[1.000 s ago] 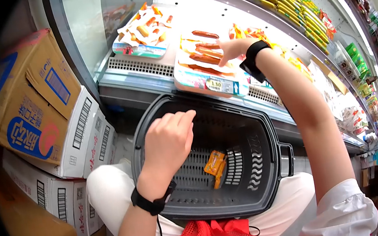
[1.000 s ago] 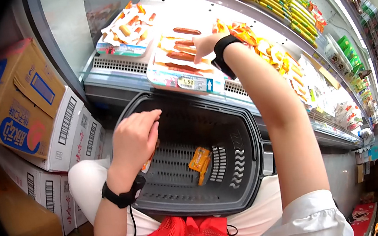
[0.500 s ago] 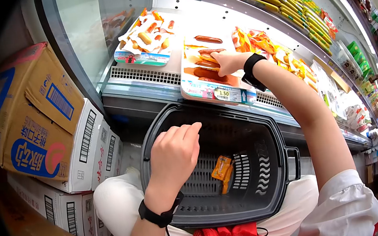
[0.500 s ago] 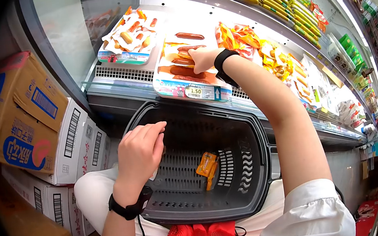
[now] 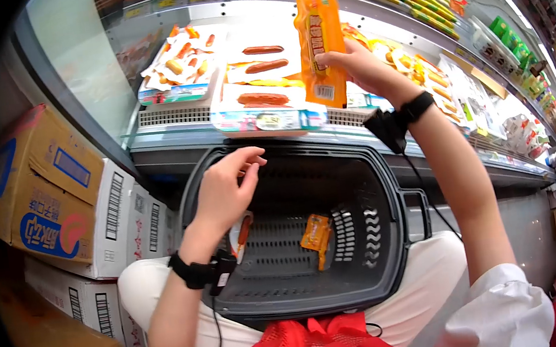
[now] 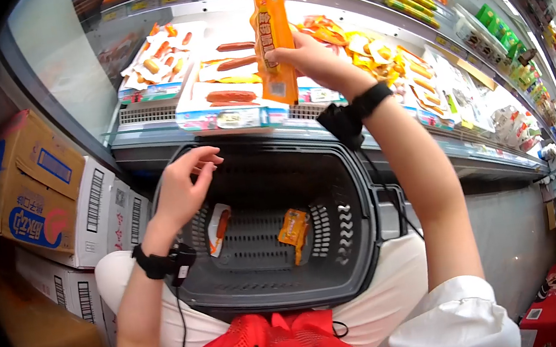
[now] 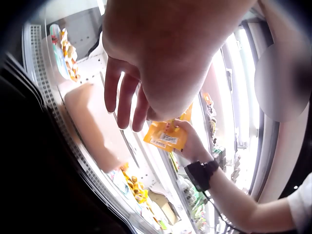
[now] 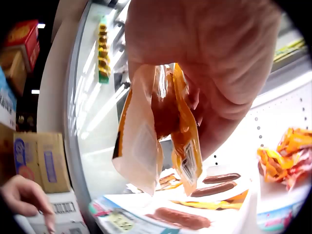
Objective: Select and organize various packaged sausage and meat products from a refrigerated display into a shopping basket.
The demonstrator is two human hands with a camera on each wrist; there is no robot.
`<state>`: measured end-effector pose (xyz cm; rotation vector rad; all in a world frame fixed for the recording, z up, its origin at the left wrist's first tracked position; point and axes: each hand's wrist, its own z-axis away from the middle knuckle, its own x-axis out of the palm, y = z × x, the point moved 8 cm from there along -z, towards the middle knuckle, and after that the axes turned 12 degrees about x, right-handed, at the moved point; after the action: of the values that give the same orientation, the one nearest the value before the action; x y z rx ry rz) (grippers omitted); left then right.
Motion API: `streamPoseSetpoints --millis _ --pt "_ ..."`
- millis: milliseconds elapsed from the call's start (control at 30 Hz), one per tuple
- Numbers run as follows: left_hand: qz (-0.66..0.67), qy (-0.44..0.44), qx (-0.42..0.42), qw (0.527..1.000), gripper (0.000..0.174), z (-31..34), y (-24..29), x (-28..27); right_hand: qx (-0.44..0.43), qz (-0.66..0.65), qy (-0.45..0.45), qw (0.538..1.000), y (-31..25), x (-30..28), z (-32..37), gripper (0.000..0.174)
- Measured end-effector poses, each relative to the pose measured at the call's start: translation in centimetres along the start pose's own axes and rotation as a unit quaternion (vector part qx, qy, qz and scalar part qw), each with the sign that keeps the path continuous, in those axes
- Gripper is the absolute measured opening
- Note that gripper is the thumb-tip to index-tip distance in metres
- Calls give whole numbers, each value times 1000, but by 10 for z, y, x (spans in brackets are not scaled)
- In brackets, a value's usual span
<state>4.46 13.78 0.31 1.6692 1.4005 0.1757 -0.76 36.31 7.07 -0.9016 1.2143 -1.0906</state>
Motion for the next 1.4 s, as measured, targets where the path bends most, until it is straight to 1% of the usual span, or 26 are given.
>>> streamPoseSetpoints --millis 100,133,200,233,267,333,400,433,467,533,567,633,733,767,800,867,933,1000,1067,1100,1133,1167,1200,1267,1300,1400 --pt "93 -55 -33 994 24 -5 13 24 47 -200 -82 975 36 7 79 34" --pt "111 -117 -61 985 28 -5 17 37 68 -258 -112 957 51 19 105 34" --pt "216 -163 -110 956 33 2 13 71 104 -319 -146 931 89 42 146 34" --pt "315 -190 -164 915 36 13 9 93 121 -339 -141 922 106 54 159 35" --pt "368 -186 -238 879 38 23 11 109 139 -362 -139 911 122 66 168 35" --pt "489 -148 -319 798 39 43 12 137 167 -384 -148 896 143 84 174 34" --pt "553 -110 -330 758 38 52 10 144 173 -311 -166 920 155 94 170 31" --pt "565 -77 -341 748 37 55 8 144 213 -343 -140 904 160 92 170 28" --pt "561 -81 -346 748 37 59 8 147 240 -356 -116 896 167 90 168 27" --pt "532 -32 -371 760 35 69 -1 144 265 -315 -76 908 183 86 162 27" --pt "525 -32 -386 758 35 75 -7 144 267 -321 -74 905 190 85 159 27" --pt "516 -48 -386 763 35 80 -14 144 277 -175 -20 944 204 73 153 28" --pt "510 -52 -392 764 34 88 -25 140 276 -131 29 952 210 59 151 27" --pt "486 -68 -378 785 35 89 -27 137 280 -113 36 953 214 56 148 26" --pt "463 -79 -365 804 36 92 -29 134 287 -138 45 947 218 56 147 26" --pt "455 -78 -382 800 33 97 -28 131 292 -112 45 949 217 54 146 25" --pt "450 -6 -377 809 32 97 -31 123 276 -99 57 954 226 52 138 24" --pt "461 1 -384 800 30 102 -32 121 254 -51 38 965 217 52 132 22" --pt "460 66 -418 780 27 111 -34 120 260 -34 9 965 213 46 128 22" --pt "476 84 -424 766 26 115 -35 120 247 -24 28 968 217 40 125 20" --pt "477 82 -427 764 26 117 -34 122 232 -12 49 971 220 32 121 18" --pt "478 104 -431 758 26 121 -35 122 221 33 58 973 215 25 119 17" --pt "479 123 -435 753 26 124 -37 121 239 96 62 964 213 18 121 19" --pt "472 117 -436 757 26 127 -37 121 232 203 111 945 199 4 127 18" --pt "464 116 -435 763 26 129 -37 120 174 227 128 950 202 1 124 18" --pt "463 77 -452 759 31 135 -37 126 151 268 151 940 194 -7 129 20"
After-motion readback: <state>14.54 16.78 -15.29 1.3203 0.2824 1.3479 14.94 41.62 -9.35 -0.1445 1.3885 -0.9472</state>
